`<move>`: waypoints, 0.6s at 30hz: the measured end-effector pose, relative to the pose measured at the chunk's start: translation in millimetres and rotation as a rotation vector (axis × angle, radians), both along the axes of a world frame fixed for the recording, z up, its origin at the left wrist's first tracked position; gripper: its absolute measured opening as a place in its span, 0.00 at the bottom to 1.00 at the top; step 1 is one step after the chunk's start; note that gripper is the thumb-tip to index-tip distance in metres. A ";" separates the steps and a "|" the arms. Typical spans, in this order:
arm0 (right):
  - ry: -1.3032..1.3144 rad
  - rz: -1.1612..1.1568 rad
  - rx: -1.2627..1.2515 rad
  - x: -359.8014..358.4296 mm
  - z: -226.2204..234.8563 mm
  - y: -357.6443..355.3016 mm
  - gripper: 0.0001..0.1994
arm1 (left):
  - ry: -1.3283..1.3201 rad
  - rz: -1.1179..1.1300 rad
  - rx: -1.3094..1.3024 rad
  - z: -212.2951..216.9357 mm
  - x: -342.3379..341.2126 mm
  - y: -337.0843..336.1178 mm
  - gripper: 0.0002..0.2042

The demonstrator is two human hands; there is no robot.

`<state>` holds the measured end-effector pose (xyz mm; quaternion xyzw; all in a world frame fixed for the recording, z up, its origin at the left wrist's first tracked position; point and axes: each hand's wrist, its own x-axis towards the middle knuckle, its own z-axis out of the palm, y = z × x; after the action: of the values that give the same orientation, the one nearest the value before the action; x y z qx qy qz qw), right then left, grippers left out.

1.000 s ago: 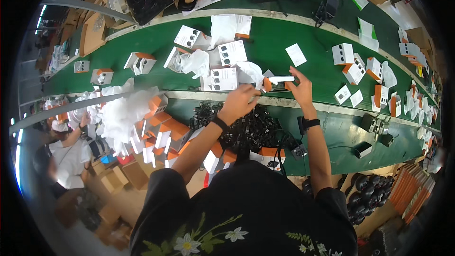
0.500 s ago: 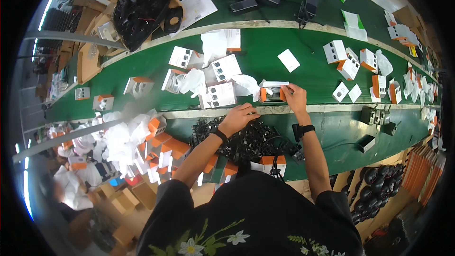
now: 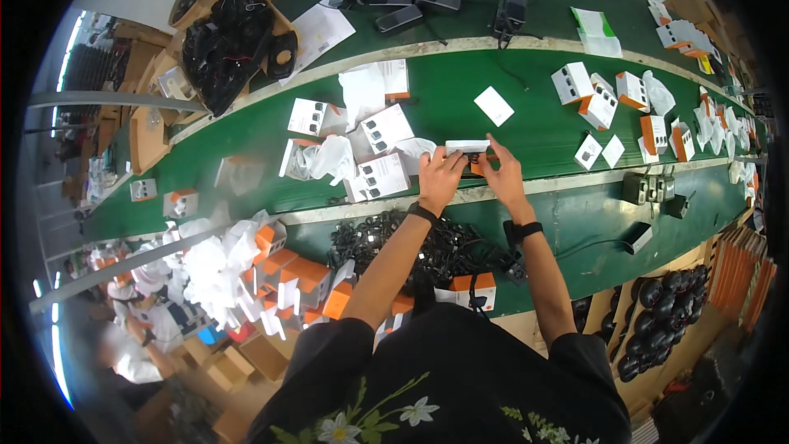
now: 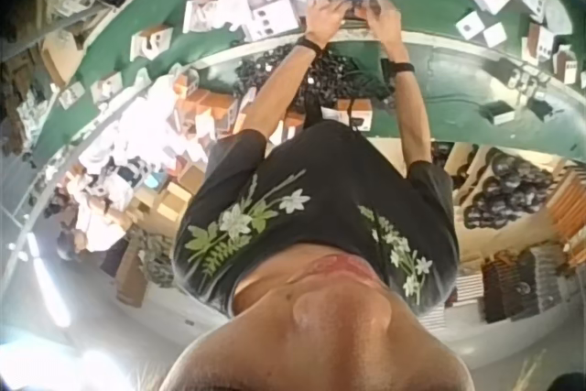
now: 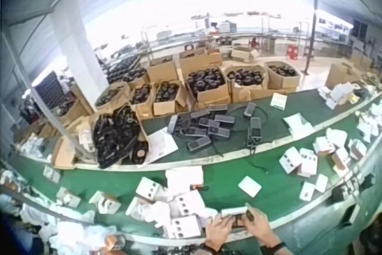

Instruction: Packing electronic components or chargers into small white and orange boxes on an assembly line.

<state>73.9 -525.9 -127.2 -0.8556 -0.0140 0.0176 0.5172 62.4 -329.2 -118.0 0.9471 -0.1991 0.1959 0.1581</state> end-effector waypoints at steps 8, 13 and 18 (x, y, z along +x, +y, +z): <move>-0.076 -0.017 -0.265 -19.2 -6.5 8.8 0.44 | -0.006 -0.017 -0.153 2.9 5.2 -3.8 0.09; -0.167 -0.166 -0.152 -41.5 -23.5 7.2 0.35 | -0.058 -0.076 -0.074 -5.7 5.6 -10.9 0.08; -0.090 -0.279 0.028 -45.0 -18.5 9.2 0.21 | 0.001 -0.003 -0.062 -9.0 7.0 -15.7 0.09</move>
<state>28.8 -516.7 -145.8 -0.8418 0.0816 -0.0928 0.5255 69.4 -344.9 -127.0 0.9416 -0.1942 0.2015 0.1875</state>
